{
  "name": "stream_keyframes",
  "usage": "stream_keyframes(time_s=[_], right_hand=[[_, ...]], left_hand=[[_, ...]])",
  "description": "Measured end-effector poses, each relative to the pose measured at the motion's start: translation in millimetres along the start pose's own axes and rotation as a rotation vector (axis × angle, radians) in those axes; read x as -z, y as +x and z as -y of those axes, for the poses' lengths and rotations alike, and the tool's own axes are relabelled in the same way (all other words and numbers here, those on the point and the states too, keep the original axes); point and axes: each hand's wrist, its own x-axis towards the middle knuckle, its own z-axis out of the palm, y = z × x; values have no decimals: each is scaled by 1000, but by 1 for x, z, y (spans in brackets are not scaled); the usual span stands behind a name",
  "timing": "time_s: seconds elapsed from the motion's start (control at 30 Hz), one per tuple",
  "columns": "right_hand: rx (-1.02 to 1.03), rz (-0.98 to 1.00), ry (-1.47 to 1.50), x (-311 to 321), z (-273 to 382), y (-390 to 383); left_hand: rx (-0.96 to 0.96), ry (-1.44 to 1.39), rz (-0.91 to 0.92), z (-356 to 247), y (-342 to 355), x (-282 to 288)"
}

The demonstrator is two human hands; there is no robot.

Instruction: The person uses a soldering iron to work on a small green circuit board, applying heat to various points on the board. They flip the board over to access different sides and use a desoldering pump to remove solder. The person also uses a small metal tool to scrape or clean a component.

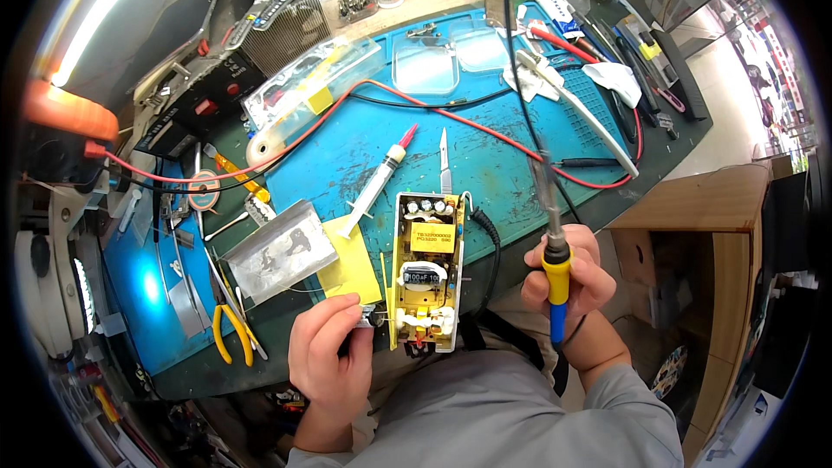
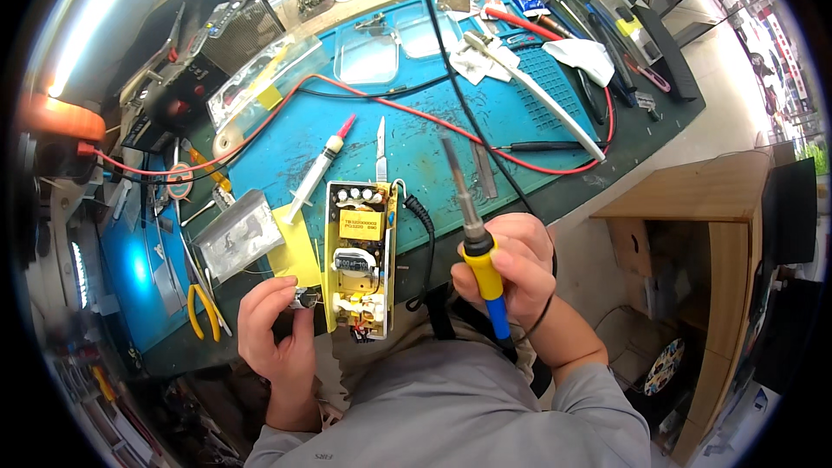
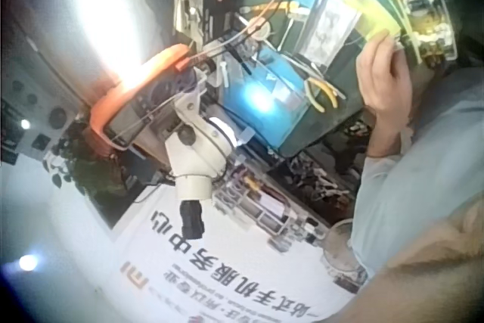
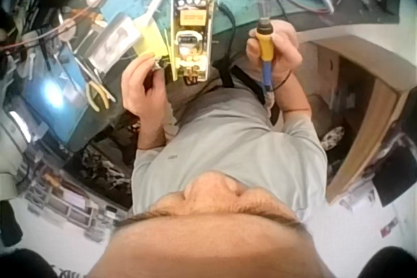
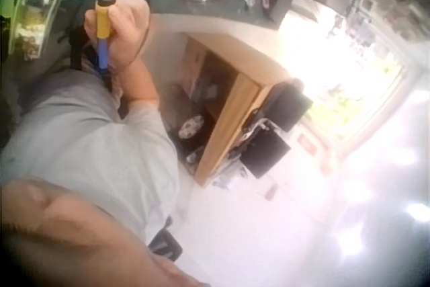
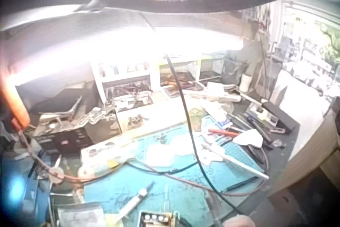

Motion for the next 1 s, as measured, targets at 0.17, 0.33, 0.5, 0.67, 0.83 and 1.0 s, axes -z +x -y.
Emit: stream_keyframes(time_s=[0.17,0.33,0.5,0.67,0.83,1.0], right_hand=[[-63,-156,132,2,8,17],[-534,-363,624,16,37,40],[-305,-377,624,57,34,147],[-237,-408,118,65,20,279],[-246,-358,-7,48,-33,406],[-115,-286,-390,5,-14,472]], left_hand=[[38,-49,-15,-1,-4,1],[29,-34,-60,3,-6,3],[71,-156,-98,-1,-3,6],[135,-289,-94,-2,-3,3],[178,-406,-177,9,-10,9],[318,-513,-191,14,-13,20]])
